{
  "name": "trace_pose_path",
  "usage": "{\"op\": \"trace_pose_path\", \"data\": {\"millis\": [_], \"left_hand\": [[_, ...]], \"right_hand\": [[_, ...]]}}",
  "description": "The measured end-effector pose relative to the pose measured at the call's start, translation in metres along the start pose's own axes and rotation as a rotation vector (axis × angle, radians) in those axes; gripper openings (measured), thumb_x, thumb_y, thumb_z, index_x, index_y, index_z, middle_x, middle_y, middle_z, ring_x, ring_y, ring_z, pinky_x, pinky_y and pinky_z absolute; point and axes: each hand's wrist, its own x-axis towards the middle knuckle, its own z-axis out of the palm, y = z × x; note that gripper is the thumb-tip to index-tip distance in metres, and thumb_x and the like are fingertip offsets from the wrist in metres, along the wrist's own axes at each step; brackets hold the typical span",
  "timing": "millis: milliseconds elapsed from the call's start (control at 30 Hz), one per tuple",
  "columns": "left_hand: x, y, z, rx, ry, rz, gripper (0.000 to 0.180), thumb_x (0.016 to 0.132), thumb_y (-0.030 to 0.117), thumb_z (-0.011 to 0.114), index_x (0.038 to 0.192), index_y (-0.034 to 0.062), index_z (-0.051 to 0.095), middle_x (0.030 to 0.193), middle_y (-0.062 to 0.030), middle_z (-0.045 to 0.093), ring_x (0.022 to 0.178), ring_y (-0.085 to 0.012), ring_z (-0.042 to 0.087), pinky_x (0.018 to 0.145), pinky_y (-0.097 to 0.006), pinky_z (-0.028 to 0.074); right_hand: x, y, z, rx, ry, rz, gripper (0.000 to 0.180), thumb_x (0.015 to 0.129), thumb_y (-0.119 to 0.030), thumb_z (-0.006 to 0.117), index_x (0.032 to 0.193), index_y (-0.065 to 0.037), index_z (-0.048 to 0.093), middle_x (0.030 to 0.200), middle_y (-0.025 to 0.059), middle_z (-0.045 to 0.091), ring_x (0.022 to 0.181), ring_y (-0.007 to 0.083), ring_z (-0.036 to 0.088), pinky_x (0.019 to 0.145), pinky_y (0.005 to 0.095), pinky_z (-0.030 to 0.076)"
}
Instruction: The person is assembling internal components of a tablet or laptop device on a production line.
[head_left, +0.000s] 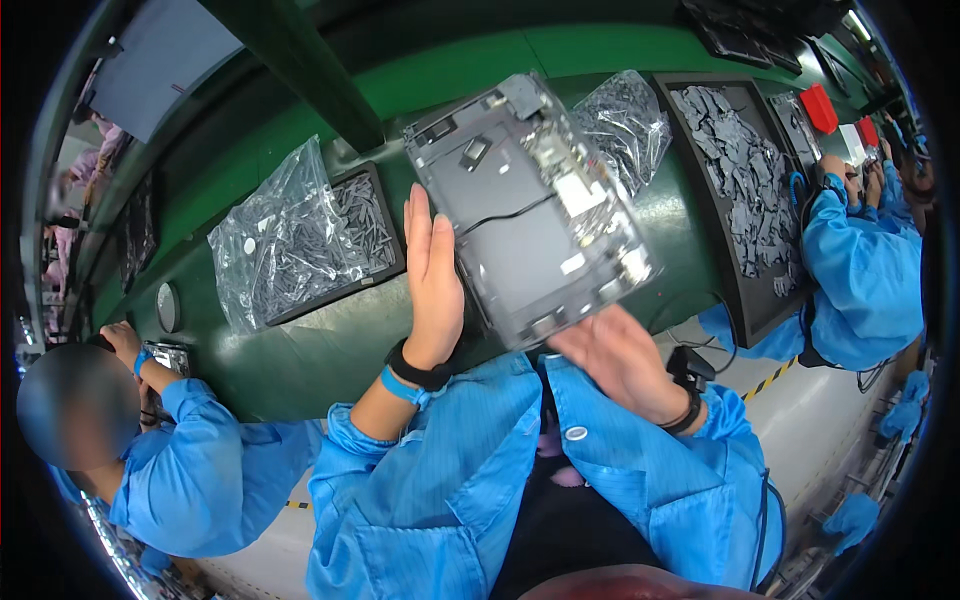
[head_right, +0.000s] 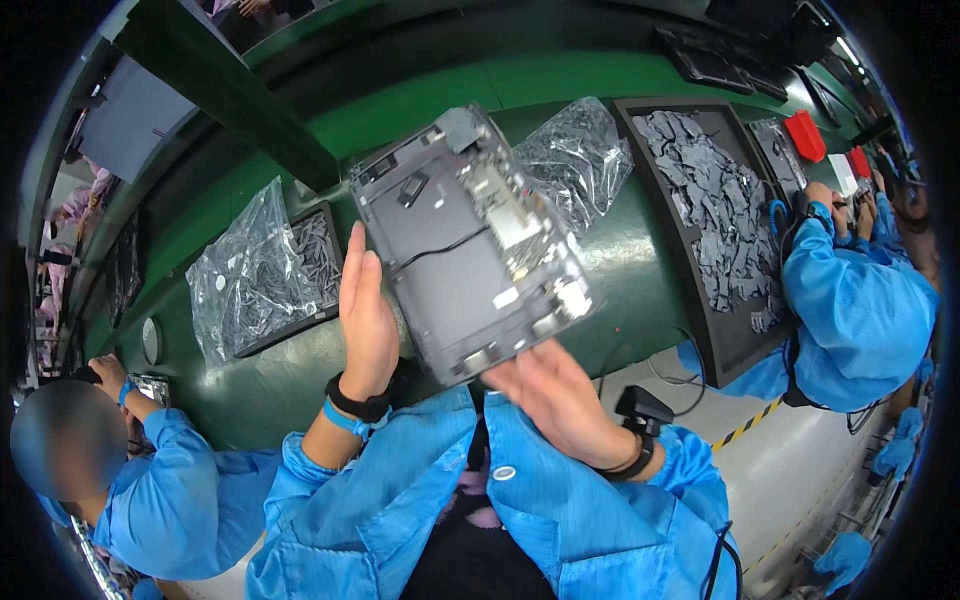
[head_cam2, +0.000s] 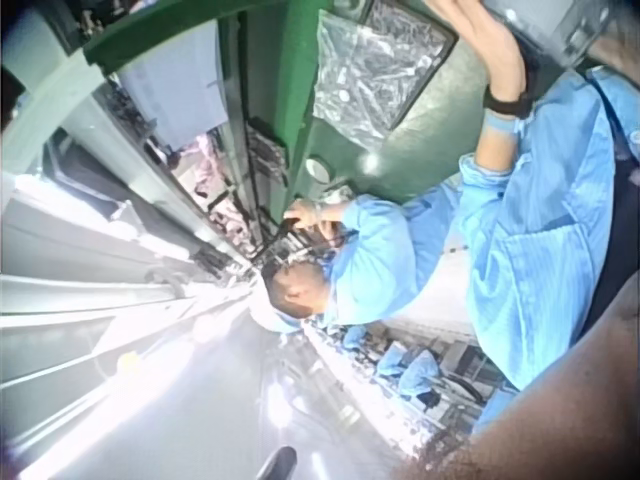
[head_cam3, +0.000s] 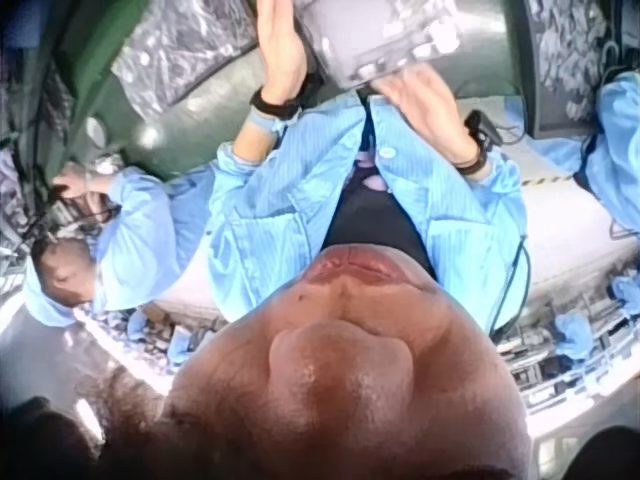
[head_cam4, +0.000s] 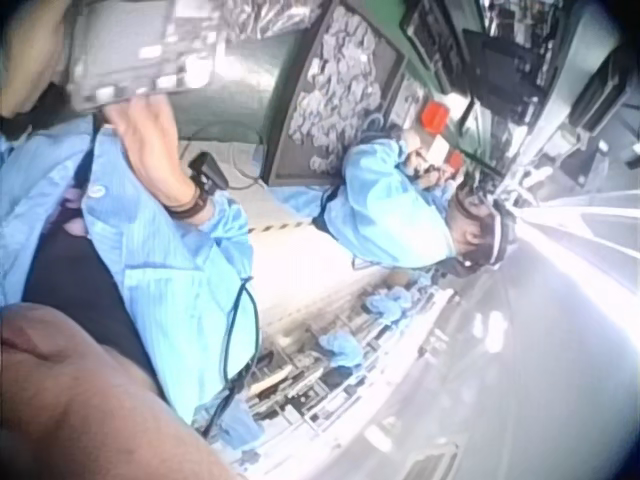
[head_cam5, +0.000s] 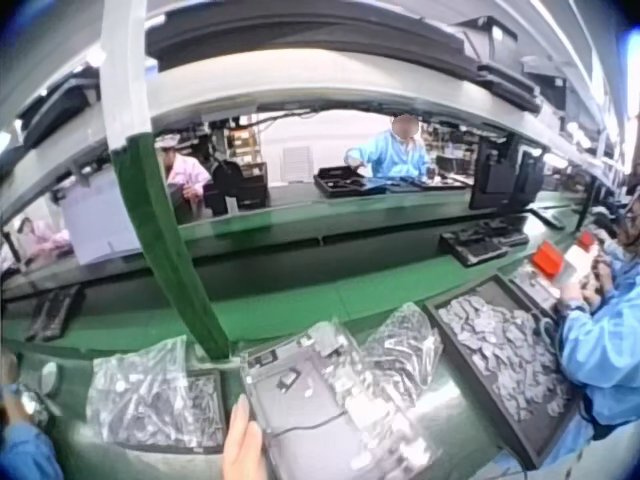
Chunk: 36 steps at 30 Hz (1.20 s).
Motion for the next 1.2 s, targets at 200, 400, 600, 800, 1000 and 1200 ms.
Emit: {"op": "trace_pose_path", "data": {"millis": [200,400,600,800,1000,1200], "left_hand": [[-0.012,0.007,-0.004,0.012,0.042,-0.102,0.063,0.101,0.013,0.045,0.153,-0.0018,0.012,0.156,-0.0144,0.025,0.14,-0.0214,0.031,0.115,-0.032,0.024],[-0.013,0.006,-0.011,-0.073,-0.087,-0.26,0.063,0.105,0.024,0.041,0.155,0.0037,0.008,0.154,-0.0111,0.027,0.138,-0.0185,0.032,0.113,-0.03,0.027],[-0.041,0.019,-0.019,0.008,-0.041,-0.366,0.057,0.105,0.022,0.04,0.153,0.0038,0.016,0.151,-0.0103,0.033,0.135,-0.0187,0.037,0.111,-0.032,0.031],[-0.014,0.062,-0.049,0.529,-0.255,0.006,0.058,0.096,0.013,0.054,0.147,-0.0008,0.03,0.15,-0.0169,0.035,0.139,-0.0264,0.034,0.114,-0.036,0.025],[0.044,0.094,-0.085,1.333,-0.134,0.239,0.02,0.091,0.011,0.061,0.107,0.0011,0.067,0.103,-0.0188,0.068,0.097,-0.0349,0.064,0.085,-0.039,0.049],[0.055,0.056,-0.117,1.507,-0.219,0.4,0.019,0.081,0.006,0.067,0.1,0.0009,0.067,0.097,-0.0172,0.065,0.094,-0.0366,0.06,0.084,-0.043,0.048]], "right_hand": [[-0.006,-0.057,-0.016,-0.915,-0.182,-0.105,0.02,0.098,-0.009,0.054,0.096,0.006,0.067,0.096,0.0115,0.069,0.075,0.0147,0.065,0.073,0.0304,0.054],[0.099,-0.062,-0.03,-0.925,0.151,-0.268,0.055,0.103,-0.025,0.046,0.147,0.004,0.03,0.145,0.0154,0.043,0.134,0.0224,0.039,0.111,0.0328,0.03],[0.071,-0.04,-0.03,-0.87,-0.075,-0.007,0.064,0.104,-0.028,0.04,0.153,0.002,0.011,0.158,0.0159,0.019,0.146,0.0228,0.016,0.118,0.0358,0.015],[0.095,-0.086,0.012,-1.922,-0.055,-0.8,0.049,0.083,-0.006,0.064,0.13,0.003,0.053,0.134,0.0204,0.054,0.128,0.0335,0.049,0.105,0.0394,0.04],[0.15,-0.093,0.044,-2.529,-0.392,-1.049,0.031,0.071,-0.008,0.065,0.099,0.004,0.065,0.105,0.0146,0.067,0.109,0.0265,0.061,0.091,0.0358,0.047],[0.155,-0.092,0.046,-2.514,-0.444,-1.26,0.024,0.069,-0.011,0.063,0.088,0.002,0.067,0.09,0.0108,0.068,0.101,0.0263,0.064,0.089,0.0364,0.05]]}}
